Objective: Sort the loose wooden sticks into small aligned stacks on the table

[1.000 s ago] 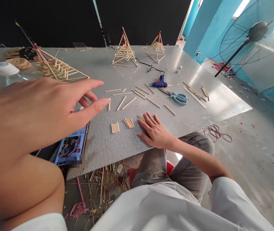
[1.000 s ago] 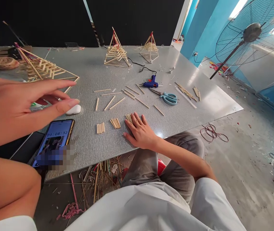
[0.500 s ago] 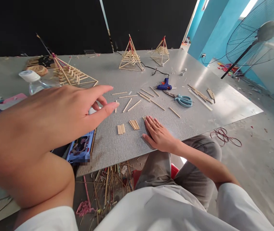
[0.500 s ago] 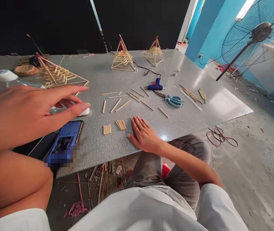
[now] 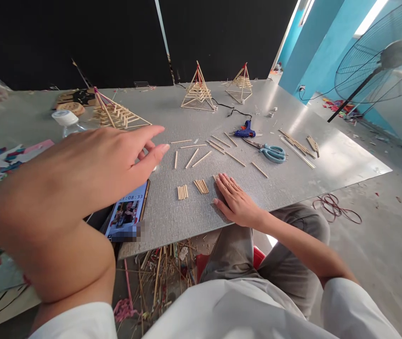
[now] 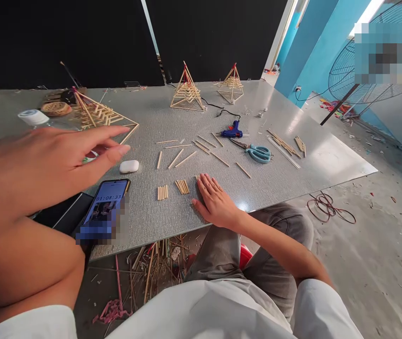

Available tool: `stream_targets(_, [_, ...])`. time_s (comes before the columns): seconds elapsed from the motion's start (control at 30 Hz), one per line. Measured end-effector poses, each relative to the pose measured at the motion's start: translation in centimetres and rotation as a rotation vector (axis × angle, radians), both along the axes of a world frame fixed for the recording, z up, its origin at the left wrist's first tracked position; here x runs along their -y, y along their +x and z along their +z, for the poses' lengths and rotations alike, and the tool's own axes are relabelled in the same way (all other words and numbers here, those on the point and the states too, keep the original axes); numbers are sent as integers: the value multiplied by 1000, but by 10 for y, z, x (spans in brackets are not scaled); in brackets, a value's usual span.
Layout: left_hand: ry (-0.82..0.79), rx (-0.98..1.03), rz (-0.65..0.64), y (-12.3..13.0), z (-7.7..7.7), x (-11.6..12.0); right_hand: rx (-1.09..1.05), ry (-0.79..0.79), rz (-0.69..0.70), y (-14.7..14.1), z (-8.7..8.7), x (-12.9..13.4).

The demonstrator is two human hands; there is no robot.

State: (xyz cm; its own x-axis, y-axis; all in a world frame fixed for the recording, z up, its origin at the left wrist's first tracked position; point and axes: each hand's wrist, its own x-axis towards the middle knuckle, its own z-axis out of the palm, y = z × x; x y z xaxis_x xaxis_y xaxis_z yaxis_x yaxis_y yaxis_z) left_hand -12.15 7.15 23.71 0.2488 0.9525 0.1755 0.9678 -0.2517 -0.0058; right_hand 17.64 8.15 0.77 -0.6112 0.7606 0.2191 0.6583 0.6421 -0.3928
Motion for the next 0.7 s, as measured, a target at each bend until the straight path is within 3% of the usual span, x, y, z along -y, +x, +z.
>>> stream_targets(0.1, [66, -61, 77, -3, 4, 6, -76, 63, -3, 0, 10, -2])
stream_targets(0.2, [266, 43, -24, -11, 1, 13, -40, 107, -13, -9, 34, -21])
stream_targets(0.33, [408, 123, -159, -17, -5, 20, 235, 157, -48, -48, 77, -91])
stream_targets(0.43, [447, 105, -147, -16, -1, 25, 426, 194, 41, -90, 98, -160])
stream_targets(0.57, [446, 85, -119, -15, 8, 29, 571, 138, 79, -140, 99, -222])
stream_targets(0.7, [441, 77, -99, -17, 12, 33, 577, 84, 70, -169, 85, -241])
